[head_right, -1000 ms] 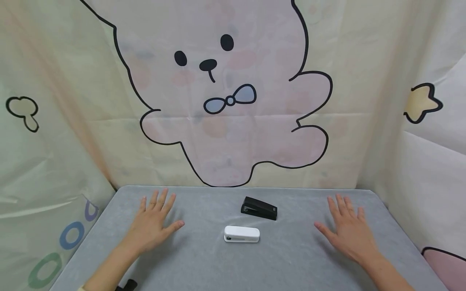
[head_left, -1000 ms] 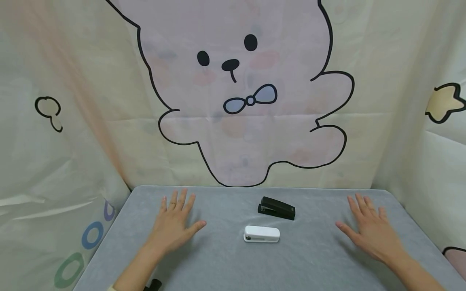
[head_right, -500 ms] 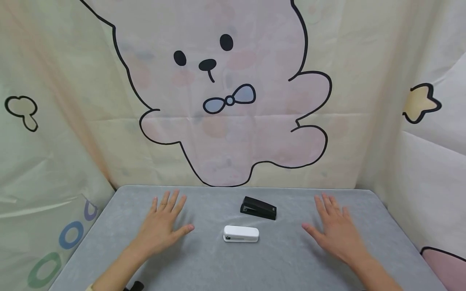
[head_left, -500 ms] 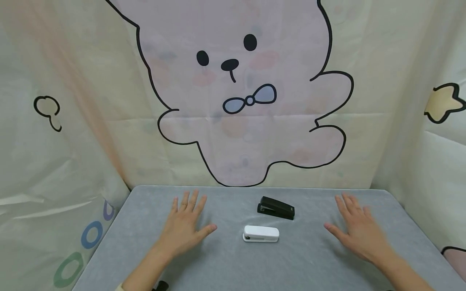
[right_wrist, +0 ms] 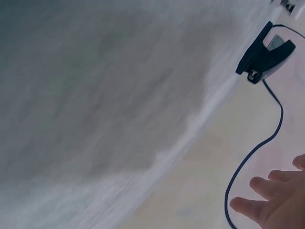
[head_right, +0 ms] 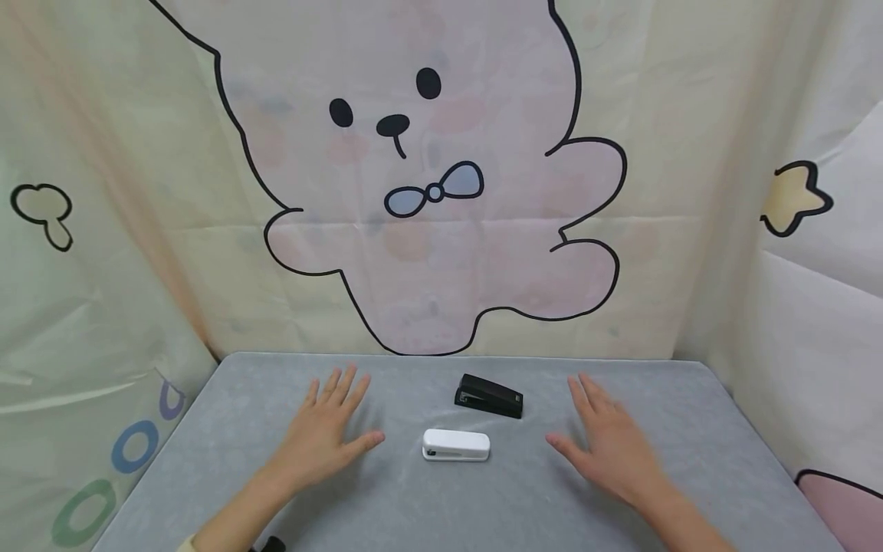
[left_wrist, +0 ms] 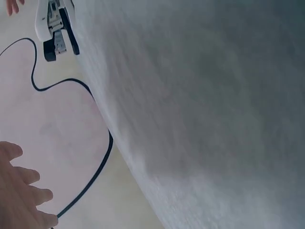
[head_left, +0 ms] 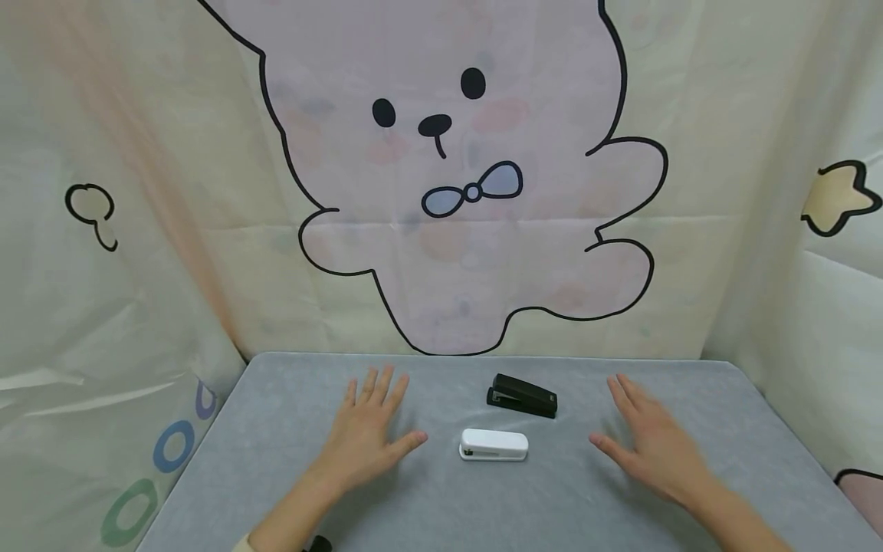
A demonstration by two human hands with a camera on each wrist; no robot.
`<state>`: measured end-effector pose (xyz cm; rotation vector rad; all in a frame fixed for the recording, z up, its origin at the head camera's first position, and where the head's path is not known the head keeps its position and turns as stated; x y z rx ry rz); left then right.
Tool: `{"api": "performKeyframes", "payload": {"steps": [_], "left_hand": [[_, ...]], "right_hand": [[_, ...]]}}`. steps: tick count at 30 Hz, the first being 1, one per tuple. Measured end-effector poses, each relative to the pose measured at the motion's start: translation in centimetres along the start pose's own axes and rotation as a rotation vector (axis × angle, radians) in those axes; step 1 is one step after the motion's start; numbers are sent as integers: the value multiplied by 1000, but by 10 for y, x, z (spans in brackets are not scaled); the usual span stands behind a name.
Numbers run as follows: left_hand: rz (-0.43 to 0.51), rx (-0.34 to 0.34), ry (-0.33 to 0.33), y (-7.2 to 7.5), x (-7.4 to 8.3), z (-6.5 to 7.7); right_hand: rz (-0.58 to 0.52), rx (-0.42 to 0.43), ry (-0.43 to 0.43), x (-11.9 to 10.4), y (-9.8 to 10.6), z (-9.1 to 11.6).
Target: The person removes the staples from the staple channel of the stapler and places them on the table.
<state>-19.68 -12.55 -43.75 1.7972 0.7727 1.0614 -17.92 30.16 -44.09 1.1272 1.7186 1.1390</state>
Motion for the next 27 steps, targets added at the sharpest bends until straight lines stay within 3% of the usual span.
{"api": "performKeyframes", "payload": {"steps": [12,16,27], "left_hand": [[162,-25,-7,-16,14,-6],[191,-16,-31,-21,19,-6],[395,4,-24,-32,32,-8]], "right_hand": [[-107,-110,-28,-32,-5,-9],[-159,-110,-19,-42,-7,-11],[-416,-182,-30,-57,-27,-19]]}}
Point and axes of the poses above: each hand's wrist, its own z-axis away from the middle knuckle, its own y-axis out of the back of the hand, x = y × z, the point moved 4 cm from there along -z, towards the middle knuckle, and after that the axes turned 9 degrees about z, right-handed, at the moved point
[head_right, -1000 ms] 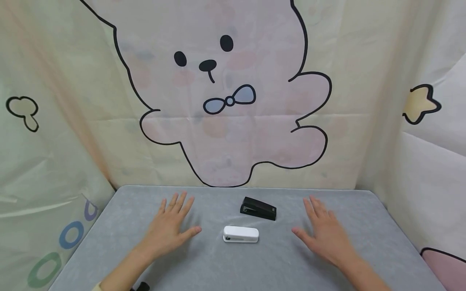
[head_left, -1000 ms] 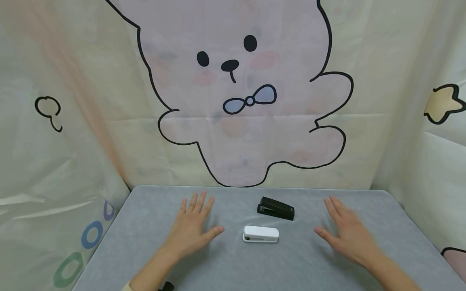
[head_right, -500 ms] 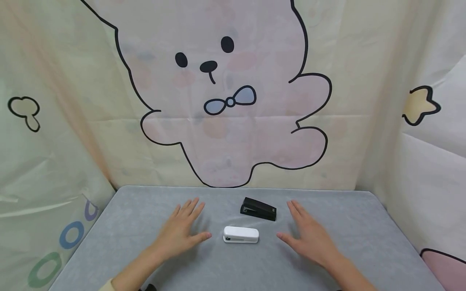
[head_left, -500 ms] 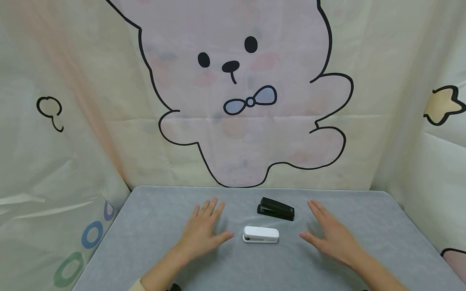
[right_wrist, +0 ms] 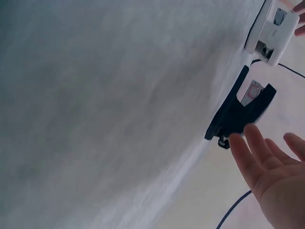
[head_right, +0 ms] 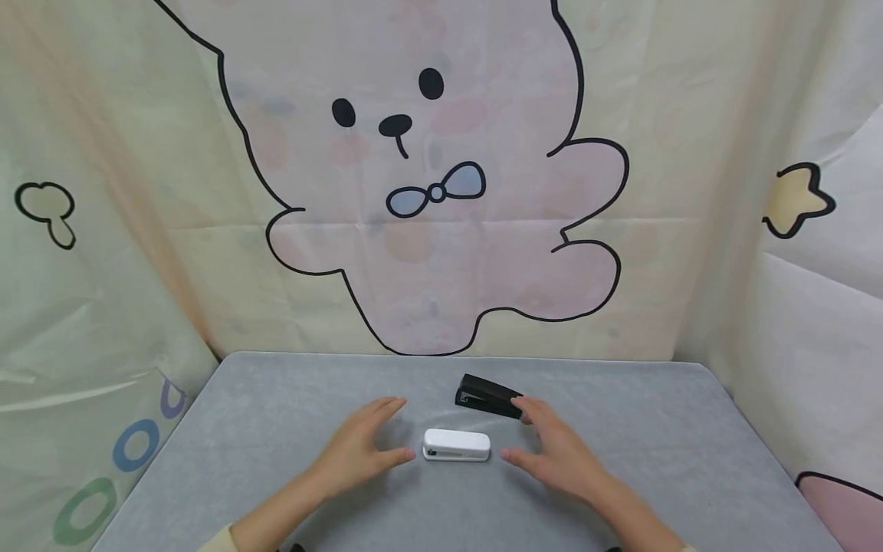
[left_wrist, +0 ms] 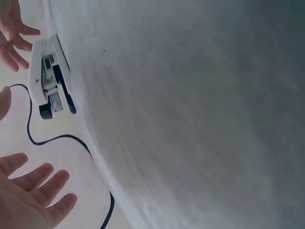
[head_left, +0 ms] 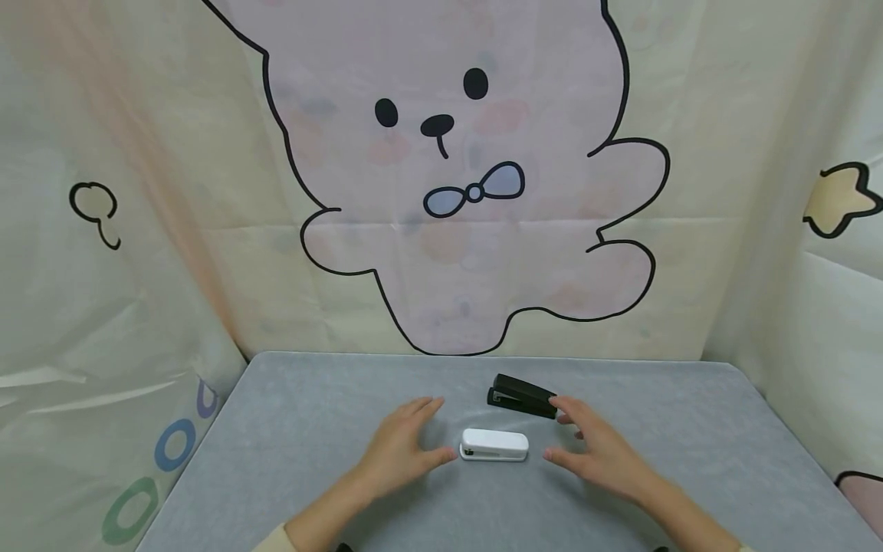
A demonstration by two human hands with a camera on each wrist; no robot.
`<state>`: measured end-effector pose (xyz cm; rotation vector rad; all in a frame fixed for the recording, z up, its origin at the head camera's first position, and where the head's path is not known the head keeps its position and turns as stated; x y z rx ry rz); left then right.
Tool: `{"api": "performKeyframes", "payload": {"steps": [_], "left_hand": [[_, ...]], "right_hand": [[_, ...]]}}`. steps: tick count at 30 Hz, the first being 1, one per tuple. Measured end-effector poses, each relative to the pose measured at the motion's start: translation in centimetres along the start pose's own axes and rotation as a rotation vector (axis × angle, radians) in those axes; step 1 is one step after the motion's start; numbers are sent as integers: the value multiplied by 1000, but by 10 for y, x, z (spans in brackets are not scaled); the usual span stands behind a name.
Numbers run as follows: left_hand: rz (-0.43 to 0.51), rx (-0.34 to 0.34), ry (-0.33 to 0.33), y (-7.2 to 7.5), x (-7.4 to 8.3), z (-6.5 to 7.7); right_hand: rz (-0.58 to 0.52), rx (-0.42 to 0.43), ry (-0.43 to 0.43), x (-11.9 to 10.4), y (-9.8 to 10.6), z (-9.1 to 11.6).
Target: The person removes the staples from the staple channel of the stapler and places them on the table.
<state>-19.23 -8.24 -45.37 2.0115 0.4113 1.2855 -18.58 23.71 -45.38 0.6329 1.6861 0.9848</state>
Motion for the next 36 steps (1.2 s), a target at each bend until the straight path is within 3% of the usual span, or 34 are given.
{"api": "performKeyframes", "payload": {"steps": [5,12,19,27,36], "left_hand": [[101,-24,15,-8,0,-4],[296,-67,137,-17,-5,-9],[434,-105,189,-28,-8,-14],[517,-133,205,-39,-6,-18],[509,-124,220,-42,-4,-22]], "right_hand": [[-113,-57,10,-3,-8,-5],[-293,-186,-47,-8,-21,-11],[-344,-245,-29,-9,-30,-18],[-349,-311,-46,-6,-40,-25],[-346,-297,-5,-7,-42,-28]]}}
Point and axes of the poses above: each hand's wrist, its own z-axis away from the middle knuckle, its own y-axis out of the back of the hand, x = y × z, the point moved 4 cm from there along -z, towards the middle knuckle, and after that the axes turned 9 degrees about z, right-handed, at the moved point
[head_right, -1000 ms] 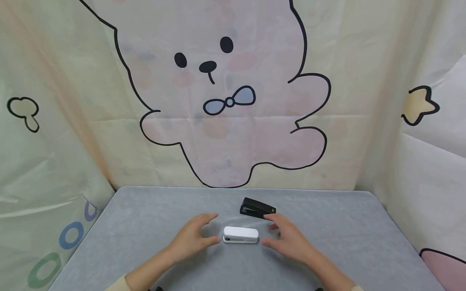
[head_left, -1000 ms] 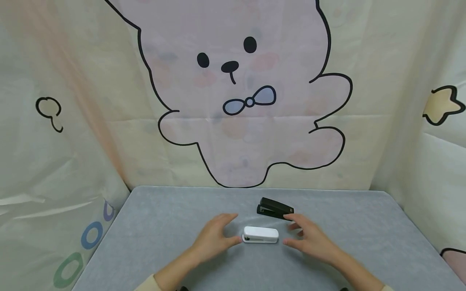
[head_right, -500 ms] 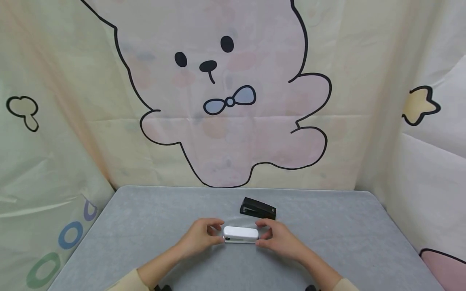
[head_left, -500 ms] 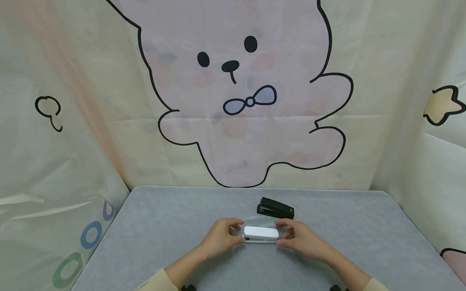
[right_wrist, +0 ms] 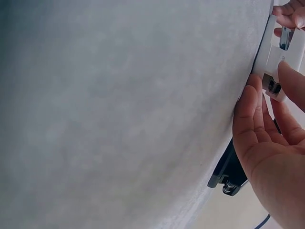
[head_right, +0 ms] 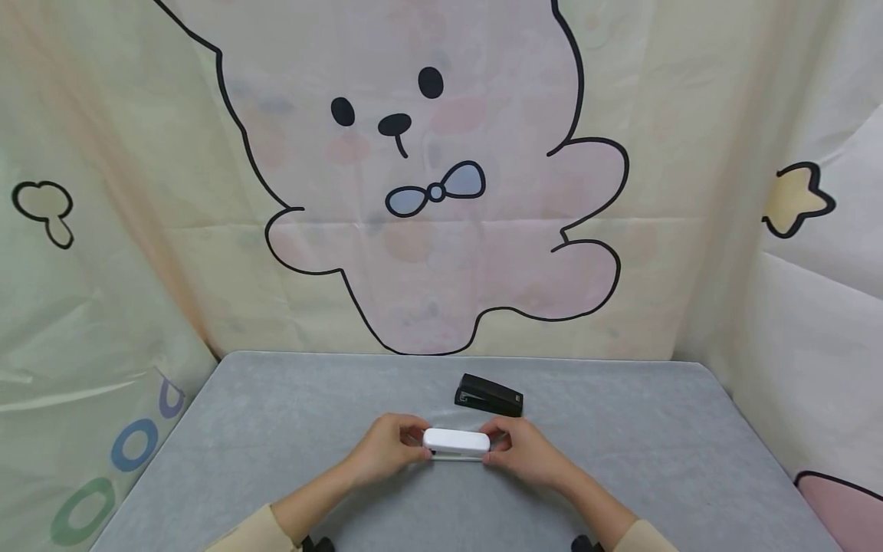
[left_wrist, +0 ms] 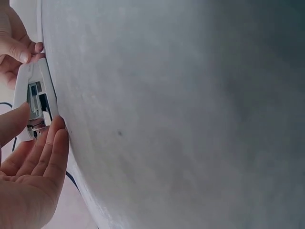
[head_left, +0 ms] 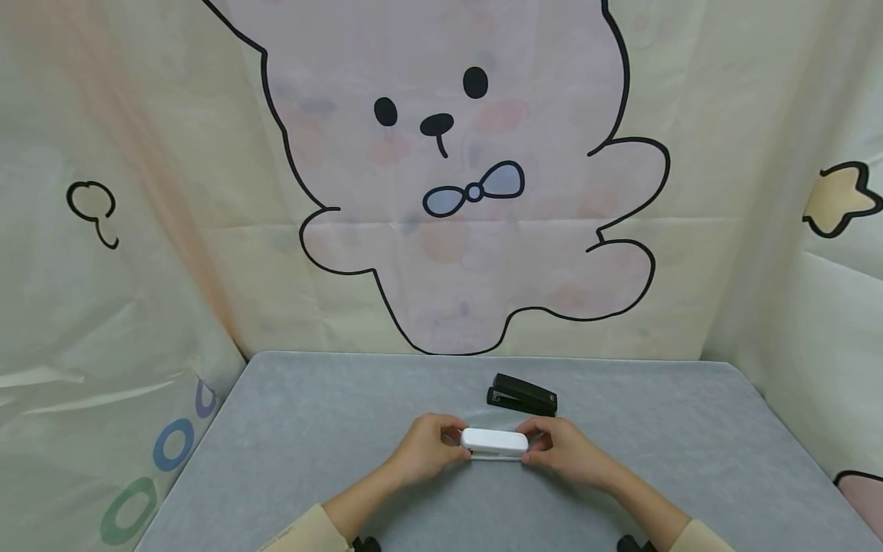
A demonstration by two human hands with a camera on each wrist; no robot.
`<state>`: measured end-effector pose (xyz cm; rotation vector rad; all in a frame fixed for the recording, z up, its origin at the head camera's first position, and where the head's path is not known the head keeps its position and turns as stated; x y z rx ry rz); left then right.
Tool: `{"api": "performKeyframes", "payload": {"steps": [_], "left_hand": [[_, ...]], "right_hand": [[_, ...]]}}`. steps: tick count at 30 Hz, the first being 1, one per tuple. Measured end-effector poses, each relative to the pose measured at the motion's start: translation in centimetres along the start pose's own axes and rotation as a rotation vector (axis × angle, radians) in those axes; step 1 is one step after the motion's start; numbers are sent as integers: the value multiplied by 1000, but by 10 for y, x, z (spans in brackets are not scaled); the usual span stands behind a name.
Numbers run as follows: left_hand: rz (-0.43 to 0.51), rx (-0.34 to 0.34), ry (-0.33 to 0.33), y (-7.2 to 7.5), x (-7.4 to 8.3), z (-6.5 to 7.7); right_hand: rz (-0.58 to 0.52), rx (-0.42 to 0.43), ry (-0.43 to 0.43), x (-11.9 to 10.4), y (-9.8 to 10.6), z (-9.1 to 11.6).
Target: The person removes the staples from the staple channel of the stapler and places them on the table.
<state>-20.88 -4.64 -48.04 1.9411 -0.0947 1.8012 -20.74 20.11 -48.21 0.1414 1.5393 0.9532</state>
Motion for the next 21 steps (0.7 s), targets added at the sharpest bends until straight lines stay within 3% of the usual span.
{"api": "performKeyframes", "payload": {"steps": [8,21], "left_hand": [[32,-10,3,-1,1,1],[73,-40,-1,-6,8,16]], "right_hand": [[-4,-16,-11,0,0,0],[9,-40,21,-6,-3,14]]}}
Point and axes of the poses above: each hand's wrist, its own z-axis away from the middle knuckle, its own y-axis out of the back of the hand, x = y × z, the point moved 4 cm from there along -z, towards the middle knuckle, and after that the axes turned 9 degrees about z, right-handed, at the moved point
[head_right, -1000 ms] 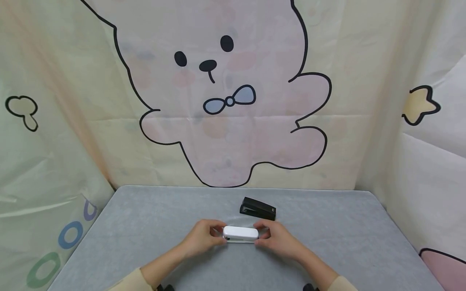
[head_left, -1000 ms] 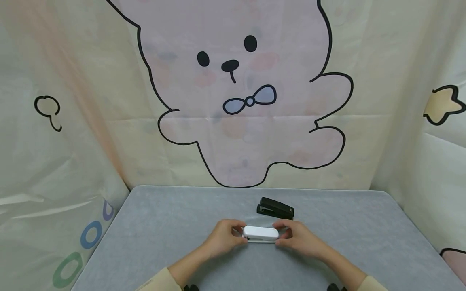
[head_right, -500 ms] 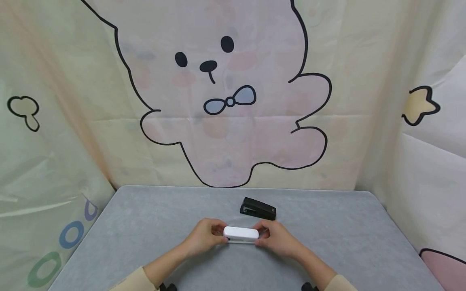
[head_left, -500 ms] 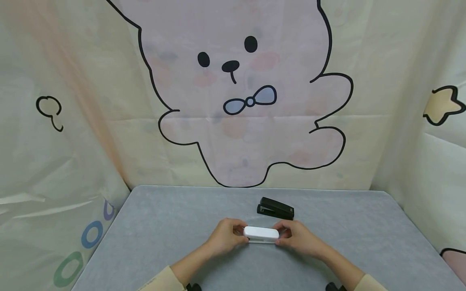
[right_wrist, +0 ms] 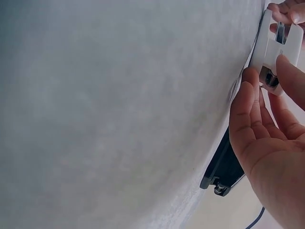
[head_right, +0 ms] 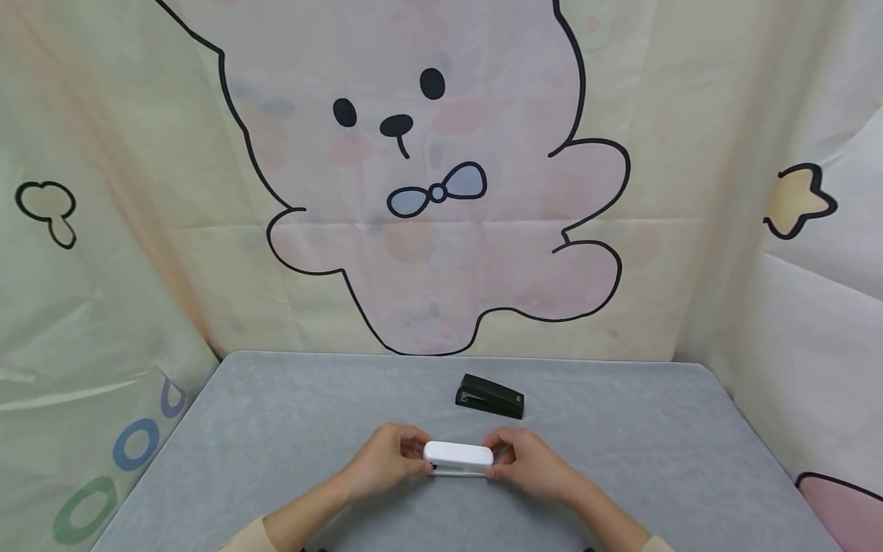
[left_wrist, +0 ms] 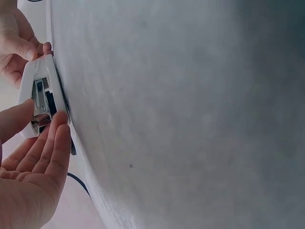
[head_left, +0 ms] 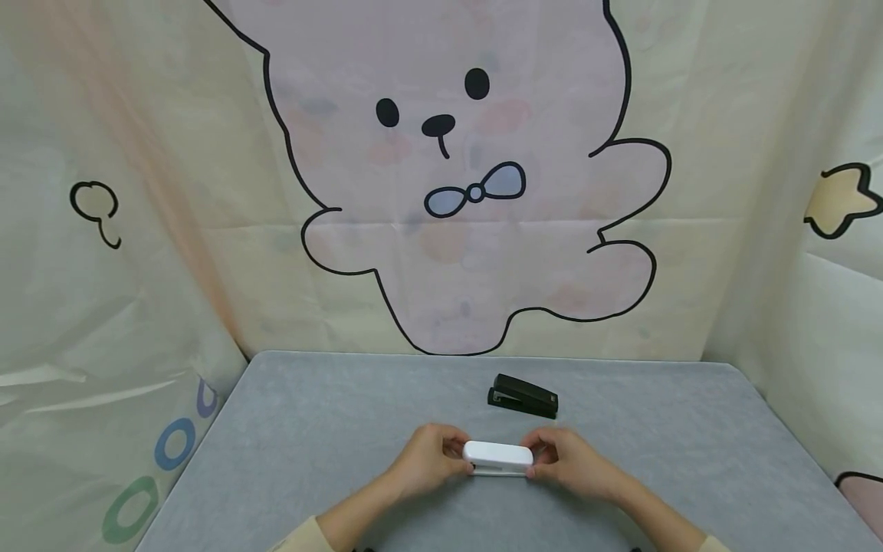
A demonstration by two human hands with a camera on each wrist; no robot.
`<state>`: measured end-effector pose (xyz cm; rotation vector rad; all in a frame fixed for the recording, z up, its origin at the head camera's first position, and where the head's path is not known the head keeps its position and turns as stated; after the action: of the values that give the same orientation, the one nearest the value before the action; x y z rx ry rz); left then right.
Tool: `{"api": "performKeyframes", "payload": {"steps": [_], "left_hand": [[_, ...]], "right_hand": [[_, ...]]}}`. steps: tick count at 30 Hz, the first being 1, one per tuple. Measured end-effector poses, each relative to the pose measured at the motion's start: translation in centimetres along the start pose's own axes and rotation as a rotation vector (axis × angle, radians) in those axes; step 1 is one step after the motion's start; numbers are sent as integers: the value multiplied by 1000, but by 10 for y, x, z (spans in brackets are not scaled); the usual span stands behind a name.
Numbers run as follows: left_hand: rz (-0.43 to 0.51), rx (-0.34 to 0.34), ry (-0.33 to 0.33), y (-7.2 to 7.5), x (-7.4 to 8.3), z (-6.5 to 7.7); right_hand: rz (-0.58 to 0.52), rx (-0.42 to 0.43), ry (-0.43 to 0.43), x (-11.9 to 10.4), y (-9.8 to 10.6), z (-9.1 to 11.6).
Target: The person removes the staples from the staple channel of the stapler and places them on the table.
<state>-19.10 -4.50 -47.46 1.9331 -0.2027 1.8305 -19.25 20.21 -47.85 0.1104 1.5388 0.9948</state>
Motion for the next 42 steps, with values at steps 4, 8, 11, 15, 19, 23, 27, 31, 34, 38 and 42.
{"api": "performKeyframes", "payload": {"steps": [4,8,11,15,19,23,27,31,34,38,42], "left_hand": [[-10,-14,6,-3,0,5],[-4,-24,9,-6,0,9],[6,-30,4,-8,-1,11],[6,-32,-2,-10,-2,13],[-4,-31,-4,-10,0,14],[-19,-32,-7,-9,1,14],[-41,-37,-9,-9,1,15],[-95,-24,-18,-6,0,14],[-129,-9,-17,-2,-2,12],[-142,-12,0,1,-5,11],[-145,-27,17,1,-8,10]], "right_hand": [[-10,-12,19,-1,-2,6],[-29,-32,15,-1,-4,10],[-42,-41,10,0,-5,13],[-50,-44,3,1,-7,15],[-62,-52,-19,2,-7,17],[-70,-55,-30,2,-7,17],[-61,-54,-21,0,-7,17],[-10,-36,-10,-3,-5,14],[40,-15,0,-9,-3,11],[63,-7,16,-18,-3,7],[57,-10,24,-25,-7,4]]}}
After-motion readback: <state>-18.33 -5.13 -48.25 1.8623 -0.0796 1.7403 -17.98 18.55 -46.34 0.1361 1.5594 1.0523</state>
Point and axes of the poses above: each hand's wrist, its own z-axis away from the middle knuckle, its own y-axis out of the back of the hand, x = y × z, the point moved 4 cm from there along -z, towards the middle knuckle, and after that the axes turned 9 degrees about z, right-handed, at the moved point
